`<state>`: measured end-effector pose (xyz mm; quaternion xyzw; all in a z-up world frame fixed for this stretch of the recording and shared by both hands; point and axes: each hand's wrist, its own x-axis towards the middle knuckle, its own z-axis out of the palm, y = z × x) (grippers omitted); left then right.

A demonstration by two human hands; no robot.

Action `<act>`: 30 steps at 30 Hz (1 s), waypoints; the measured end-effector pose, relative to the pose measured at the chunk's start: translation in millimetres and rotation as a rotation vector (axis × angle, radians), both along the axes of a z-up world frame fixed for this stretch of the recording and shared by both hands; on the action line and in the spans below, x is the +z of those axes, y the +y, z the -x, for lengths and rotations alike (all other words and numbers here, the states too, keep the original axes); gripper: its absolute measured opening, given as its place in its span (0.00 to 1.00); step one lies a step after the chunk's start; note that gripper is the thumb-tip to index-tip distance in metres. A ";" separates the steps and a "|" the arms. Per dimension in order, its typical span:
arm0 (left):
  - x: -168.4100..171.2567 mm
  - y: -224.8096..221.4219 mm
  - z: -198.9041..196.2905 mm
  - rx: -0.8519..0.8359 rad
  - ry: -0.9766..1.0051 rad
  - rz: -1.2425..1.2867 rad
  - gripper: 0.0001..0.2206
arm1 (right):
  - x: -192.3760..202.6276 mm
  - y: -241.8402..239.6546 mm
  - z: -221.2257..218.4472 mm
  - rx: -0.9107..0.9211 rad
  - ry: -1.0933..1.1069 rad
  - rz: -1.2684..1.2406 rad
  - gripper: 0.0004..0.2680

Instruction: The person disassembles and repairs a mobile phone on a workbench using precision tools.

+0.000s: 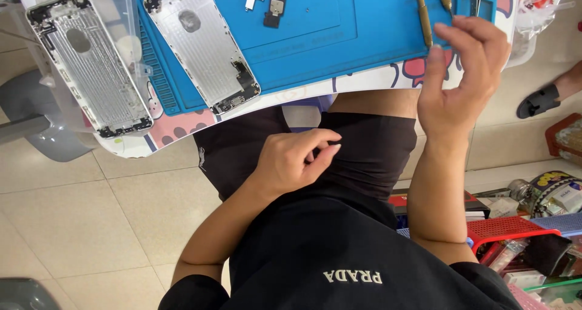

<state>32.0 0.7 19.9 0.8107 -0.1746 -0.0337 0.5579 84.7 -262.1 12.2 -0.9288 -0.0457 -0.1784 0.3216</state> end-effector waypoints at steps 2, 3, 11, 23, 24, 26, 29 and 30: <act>1.1 -7.3 2.5 -0.050 0.010 0.000 0.06 | -6.7 -9.5 -10.6 -0.003 0.004 0.039 0.08; 1.5 -10.4 3.2 -0.096 0.012 0.000 0.06 | -10.5 -13.5 -17.3 -0.002 -0.001 0.078 0.10; -8.0 -19.9 21.7 -0.230 0.035 0.016 0.09 | -9.0 -19.2 -52.5 0.010 0.016 0.253 0.07; -1.9 -4.1 24.0 -0.168 0.092 0.040 0.11 | -56.6 -90.7 -47.9 0.064 0.009 0.184 0.06; -2.7 -2.3 24.2 -0.161 0.096 0.042 0.11 | -60.2 -99.4 -45.1 0.182 -0.063 0.165 0.08; -8.6 2.2 25.9 -0.136 0.089 0.047 0.11 | -49.9 -89.5 -39.1 0.139 0.073 -0.067 0.07; -17.6 7.7 27.3 -0.106 0.095 0.045 0.11 | -32.8 -70.9 -26.4 0.109 0.216 -0.354 0.07; -20.7 8.9 27.3 -0.095 0.109 0.037 0.11 | -26.7 -64.4 -21.8 0.125 0.219 -0.411 0.06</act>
